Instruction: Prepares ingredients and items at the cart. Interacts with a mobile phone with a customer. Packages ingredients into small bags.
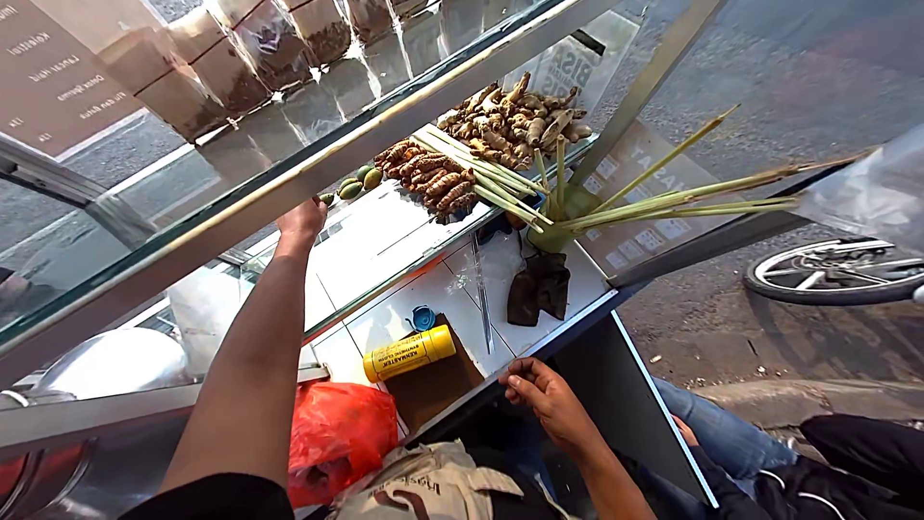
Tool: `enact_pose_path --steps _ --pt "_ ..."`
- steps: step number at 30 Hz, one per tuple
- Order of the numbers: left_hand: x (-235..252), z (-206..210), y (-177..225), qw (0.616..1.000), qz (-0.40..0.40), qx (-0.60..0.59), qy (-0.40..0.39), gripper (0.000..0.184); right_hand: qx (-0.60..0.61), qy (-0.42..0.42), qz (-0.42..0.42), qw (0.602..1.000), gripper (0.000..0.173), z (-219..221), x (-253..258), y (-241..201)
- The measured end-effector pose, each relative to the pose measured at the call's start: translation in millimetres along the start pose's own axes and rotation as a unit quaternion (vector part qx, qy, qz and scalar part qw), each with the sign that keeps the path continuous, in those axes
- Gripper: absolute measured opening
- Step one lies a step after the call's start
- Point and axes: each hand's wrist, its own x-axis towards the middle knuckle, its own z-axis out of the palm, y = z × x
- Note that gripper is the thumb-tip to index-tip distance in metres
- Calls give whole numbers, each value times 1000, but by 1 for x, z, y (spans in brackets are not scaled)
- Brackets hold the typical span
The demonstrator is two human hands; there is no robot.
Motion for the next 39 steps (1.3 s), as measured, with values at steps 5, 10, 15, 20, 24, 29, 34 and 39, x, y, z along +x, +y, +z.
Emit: enact_pose_path --steps 5,10,15,20,24,29,34,39 --pt "0 9 -6 998 34 -47 20 26 -4 -10 12 1000 11 4 3 2" --pt "2 12 -10 997 38 -55 24 26 -9 -17 13 1000 10 6 5 1" --pt "8 6 -16 998 20 -63 -5 28 -30 -14 22 999 11 0 8 2" --pt "-43 -57 16 995 23 -49 -88 46 -57 -13 49 997 13 -20 3 17" --pt "-155 -95 58 962 180 -205 27 41 -81 12 116 990 17 -41 -6 39" --pt "-231 -10 131 870 358 -260 -217 26 -75 50 191 977 20 -59 -36 73" --pt "-217 64 179 895 331 -152 -260 45 -38 123 212 969 21 -67 -87 100" --pt "-249 68 202 829 440 -155 -309 36 8 209 259 943 18 -74 -150 155"
